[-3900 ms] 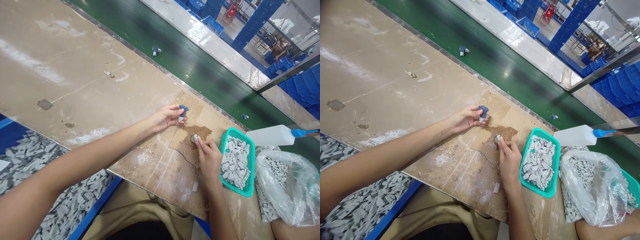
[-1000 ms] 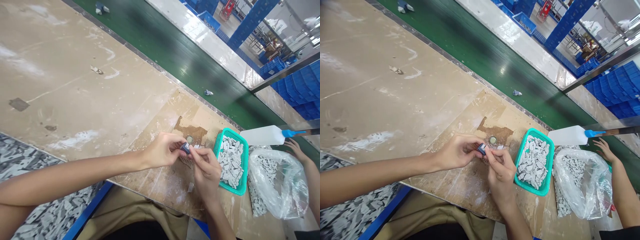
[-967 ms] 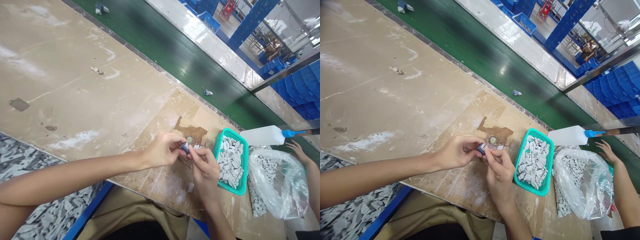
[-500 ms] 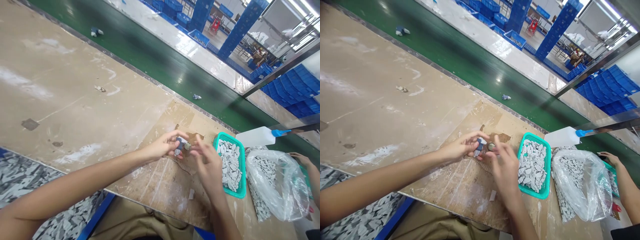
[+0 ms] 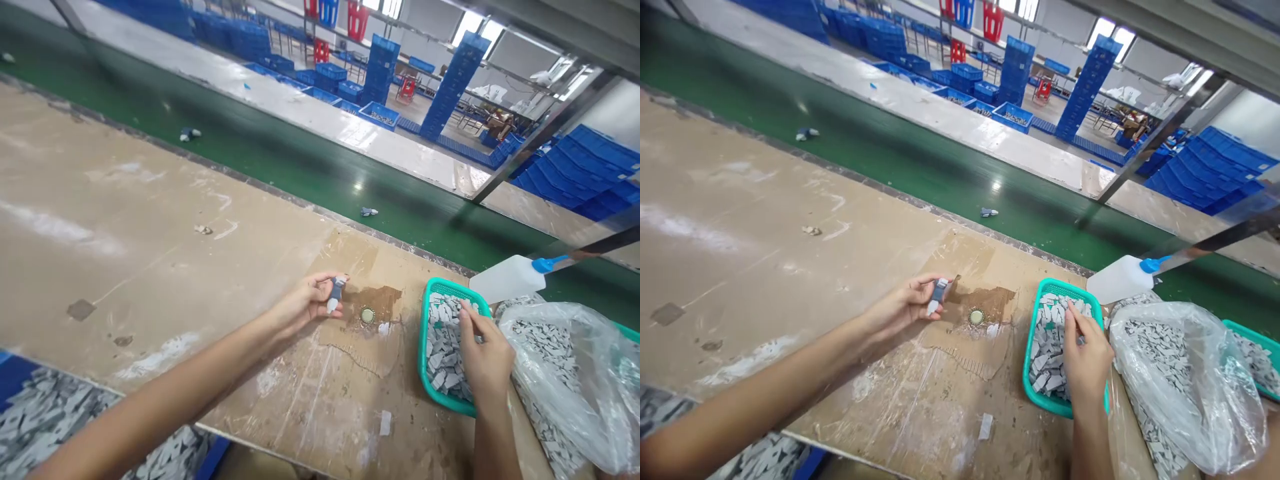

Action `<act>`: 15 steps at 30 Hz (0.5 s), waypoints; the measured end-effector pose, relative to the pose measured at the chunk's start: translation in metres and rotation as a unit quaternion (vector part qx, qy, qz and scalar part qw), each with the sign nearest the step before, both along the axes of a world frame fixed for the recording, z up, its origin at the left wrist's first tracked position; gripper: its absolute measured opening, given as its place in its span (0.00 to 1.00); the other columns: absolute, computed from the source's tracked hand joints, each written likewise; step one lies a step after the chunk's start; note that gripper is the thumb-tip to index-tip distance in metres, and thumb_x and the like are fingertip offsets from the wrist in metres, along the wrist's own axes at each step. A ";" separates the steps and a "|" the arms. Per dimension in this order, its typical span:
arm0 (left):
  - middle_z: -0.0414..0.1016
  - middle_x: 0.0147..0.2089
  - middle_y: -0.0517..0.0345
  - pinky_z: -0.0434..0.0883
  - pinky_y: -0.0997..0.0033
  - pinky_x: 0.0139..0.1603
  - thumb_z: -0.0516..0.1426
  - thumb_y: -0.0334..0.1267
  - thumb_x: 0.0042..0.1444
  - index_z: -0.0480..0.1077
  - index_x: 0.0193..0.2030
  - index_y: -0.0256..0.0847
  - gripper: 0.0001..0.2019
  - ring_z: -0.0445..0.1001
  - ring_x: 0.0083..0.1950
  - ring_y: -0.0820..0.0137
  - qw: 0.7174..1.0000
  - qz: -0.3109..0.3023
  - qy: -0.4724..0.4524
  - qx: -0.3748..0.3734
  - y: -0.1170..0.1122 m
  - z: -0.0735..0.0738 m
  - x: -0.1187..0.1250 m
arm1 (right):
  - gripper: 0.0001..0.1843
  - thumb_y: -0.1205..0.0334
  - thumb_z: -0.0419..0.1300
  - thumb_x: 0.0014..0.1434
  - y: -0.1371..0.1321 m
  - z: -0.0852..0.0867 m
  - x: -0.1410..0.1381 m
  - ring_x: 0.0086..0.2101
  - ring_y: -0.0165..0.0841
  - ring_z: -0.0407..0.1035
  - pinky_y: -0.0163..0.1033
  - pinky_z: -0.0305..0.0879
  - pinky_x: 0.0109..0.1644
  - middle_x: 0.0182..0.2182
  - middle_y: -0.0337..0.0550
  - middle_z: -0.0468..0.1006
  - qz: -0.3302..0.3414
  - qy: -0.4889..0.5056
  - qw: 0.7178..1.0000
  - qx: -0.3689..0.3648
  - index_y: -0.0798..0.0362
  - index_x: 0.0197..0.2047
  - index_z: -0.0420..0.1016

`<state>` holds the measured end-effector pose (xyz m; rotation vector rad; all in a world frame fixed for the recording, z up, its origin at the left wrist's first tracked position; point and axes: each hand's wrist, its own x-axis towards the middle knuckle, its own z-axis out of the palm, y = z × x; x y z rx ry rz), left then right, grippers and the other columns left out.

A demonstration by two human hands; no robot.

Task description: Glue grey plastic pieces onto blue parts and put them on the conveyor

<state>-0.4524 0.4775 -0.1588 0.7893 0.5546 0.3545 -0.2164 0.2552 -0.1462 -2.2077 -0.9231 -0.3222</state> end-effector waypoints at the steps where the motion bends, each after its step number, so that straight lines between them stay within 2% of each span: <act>1: 0.70 0.33 0.55 0.77 0.69 0.33 0.65 0.36 0.50 0.71 0.46 0.37 0.16 0.75 0.31 0.68 0.999 -0.010 0.011 0.048 0.003 0.003 0.005 | 0.26 0.43 0.53 0.63 0.000 -0.004 0.001 0.34 0.39 0.75 0.44 0.70 0.41 0.41 0.52 0.83 0.013 0.003 1.000 -0.008 0.54 0.47 0.82; 4: 0.71 0.32 0.56 0.76 0.66 0.35 0.64 0.41 0.52 0.71 0.48 0.37 0.18 0.75 0.31 0.68 0.977 -0.019 0.051 0.207 0.029 0.014 0.032 | 0.22 0.48 0.53 0.64 0.000 -0.011 -0.001 0.34 0.38 0.75 0.42 0.70 0.38 0.40 0.50 0.83 0.059 0.029 0.997 -0.029 0.53 0.48 0.81; 6: 0.70 0.31 0.58 0.73 0.71 0.32 0.62 0.35 0.55 0.70 0.49 0.36 0.15 0.73 0.28 0.71 0.944 0.039 0.115 0.306 0.060 0.019 0.056 | 0.20 0.52 0.52 0.65 0.000 -0.011 -0.004 0.34 0.37 0.75 0.41 0.70 0.38 0.39 0.48 0.83 0.077 0.046 0.996 -0.024 0.53 0.47 0.81; 8: 0.69 0.27 0.61 0.69 0.74 0.29 0.58 0.29 0.58 0.66 0.50 0.36 0.13 0.71 0.26 0.72 0.907 0.107 0.217 0.344 0.097 0.020 0.080 | 0.19 0.54 0.52 0.65 0.001 -0.010 -0.006 0.34 0.37 0.75 0.41 0.70 0.39 0.38 0.48 0.83 0.078 0.052 0.996 -0.007 0.53 0.47 0.81; 9: 0.68 0.26 0.63 0.66 0.75 0.28 0.57 0.28 0.59 0.65 0.47 0.35 0.10 0.68 0.25 0.73 0.884 0.154 0.272 0.349 0.115 0.019 0.091 | 0.19 0.55 0.52 0.65 0.001 -0.009 -0.005 0.35 0.37 0.75 0.41 0.70 0.40 0.38 0.48 0.83 0.068 0.053 0.996 0.003 0.53 0.46 0.81; 10: 0.66 0.25 0.64 0.62 0.76 0.27 0.58 0.27 0.59 0.63 0.44 0.35 0.08 0.65 0.24 0.75 0.870 0.178 0.292 0.355 0.132 0.018 0.100 | 0.19 0.55 0.52 0.65 0.000 -0.009 -0.005 0.35 0.37 0.75 0.42 0.70 0.40 0.39 0.49 0.83 0.051 0.053 0.997 0.011 0.53 0.47 0.81; 12: 0.60 0.23 0.68 0.55 0.78 0.27 0.61 0.27 0.56 0.60 0.37 0.36 0.11 0.58 0.24 0.78 0.844 0.227 0.298 0.384 0.162 0.015 0.114 | 0.19 0.57 0.52 0.64 0.000 -0.010 -0.001 0.35 0.37 0.74 0.42 0.70 0.40 0.40 0.50 0.82 0.002 0.050 0.999 0.022 0.54 0.49 0.80; 14: 0.55 0.23 0.69 0.53 0.78 0.28 0.59 0.31 0.61 0.56 0.35 0.38 0.12 0.54 0.24 0.78 0.861 0.192 0.264 0.389 0.183 0.012 0.123 | 0.20 0.60 0.51 0.64 -0.001 -0.011 0.004 0.33 0.37 0.73 0.43 0.69 0.40 0.39 0.51 0.81 -0.051 0.049 0.997 0.021 0.56 0.52 0.78; 15: 0.54 0.24 0.69 0.53 0.78 0.29 0.57 0.31 0.62 0.55 0.35 0.39 0.11 0.53 0.25 0.78 0.877 0.155 0.240 0.386 0.190 0.010 0.125 | 0.20 0.62 0.51 0.63 -0.001 -0.012 0.006 0.33 0.38 0.72 0.44 0.69 0.40 0.39 0.51 0.80 -0.072 0.051 0.996 0.017 0.56 0.53 0.77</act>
